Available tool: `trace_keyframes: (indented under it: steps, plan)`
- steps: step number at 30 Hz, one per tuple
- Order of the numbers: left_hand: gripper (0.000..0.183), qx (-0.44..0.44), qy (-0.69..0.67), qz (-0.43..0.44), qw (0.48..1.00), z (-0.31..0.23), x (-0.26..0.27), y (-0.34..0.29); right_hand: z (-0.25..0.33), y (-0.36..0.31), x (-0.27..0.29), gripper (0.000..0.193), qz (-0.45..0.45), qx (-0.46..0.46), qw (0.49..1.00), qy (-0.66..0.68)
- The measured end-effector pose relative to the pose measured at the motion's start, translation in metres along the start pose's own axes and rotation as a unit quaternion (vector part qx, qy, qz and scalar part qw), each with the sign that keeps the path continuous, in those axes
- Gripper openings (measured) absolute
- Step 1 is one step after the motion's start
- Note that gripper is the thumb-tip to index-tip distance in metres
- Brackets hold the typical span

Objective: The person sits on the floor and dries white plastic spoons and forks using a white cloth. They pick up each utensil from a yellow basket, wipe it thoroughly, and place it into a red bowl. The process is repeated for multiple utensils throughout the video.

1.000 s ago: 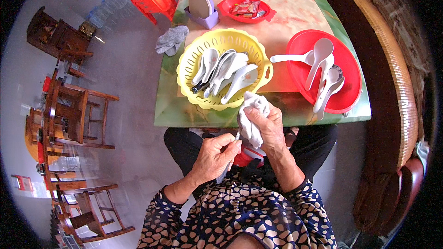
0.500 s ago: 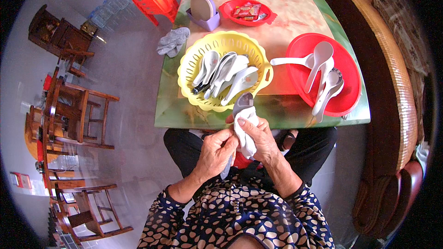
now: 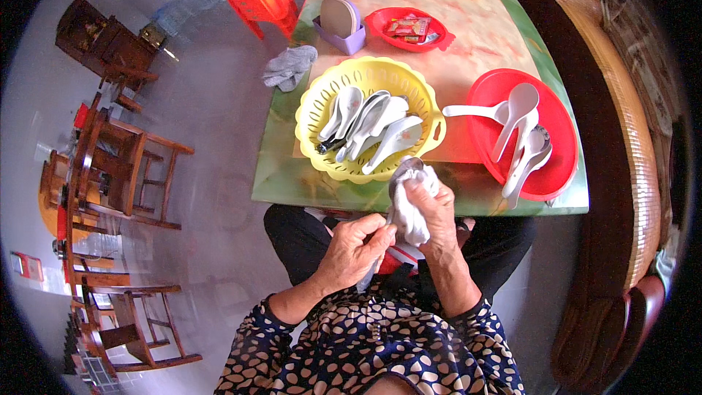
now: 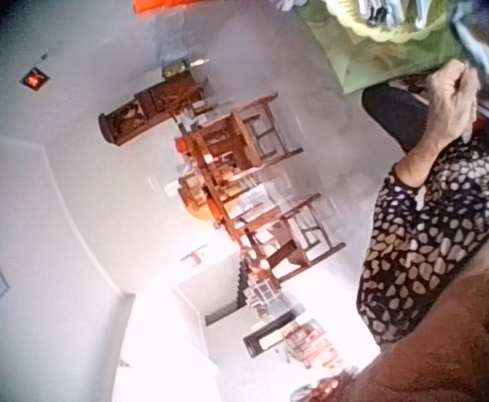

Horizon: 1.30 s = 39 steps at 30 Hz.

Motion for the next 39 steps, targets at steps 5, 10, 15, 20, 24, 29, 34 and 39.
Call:
trace_keyframes:
  steps: [5,10,15,20,24,29,34,39]
  plan:
    - [0.027,0.023,-0.004,-0.001,1.0,0.008,-0.005,-0.001,0.006,0.011,0.009,0.023,-0.023,0.01,0.998,0.049]
    - [0.028,0.002,-0.007,-0.035,0.999,0.014,0.003,0.005,-0.018,0.0,0.004,0.016,0.016,-0.049,0.998,-0.024]
    - [0.027,0.018,-0.019,-0.088,0.996,0.012,0.023,0.01,-0.011,-0.003,0.009,0.018,-0.013,-0.026,1.0,-0.009]
    - [0.016,-0.082,-0.006,-0.203,0.976,-0.005,0.039,0.017,-0.014,-0.016,-0.005,0.021,0.079,-0.037,0.989,-0.122]
    - [0.016,-0.109,-0.009,-0.227,0.968,0.004,0.035,0.019,-0.02,-0.024,-0.018,0.018,0.116,-0.058,0.982,-0.136]
    - [0.02,-0.056,-0.097,-0.22,0.969,0.018,0.03,0.023,-0.043,-0.031,-0.017,0.012,0.177,-0.115,0.961,-0.178]
    - [0.024,0.009,-0.083,-0.217,0.973,0.009,0.048,0.034,-0.05,-0.039,-0.012,0.021,0.209,-0.131,0.921,-0.301]
    - [0.021,-0.111,0.138,-0.261,0.949,-0.03,0.107,0.063,-0.036,-0.036,0.008,0.013,0.161,-0.159,0.927,-0.299]
Point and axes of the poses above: each hand's wrist, its own y-axis towards the middle knuckle, its own x-axis out of the back of the hand, z = x × y, the point moved 9 cm from there along y, towards the middle knuckle, and after that the axes turned 3 degrees about -z, right-handed, at the moved point
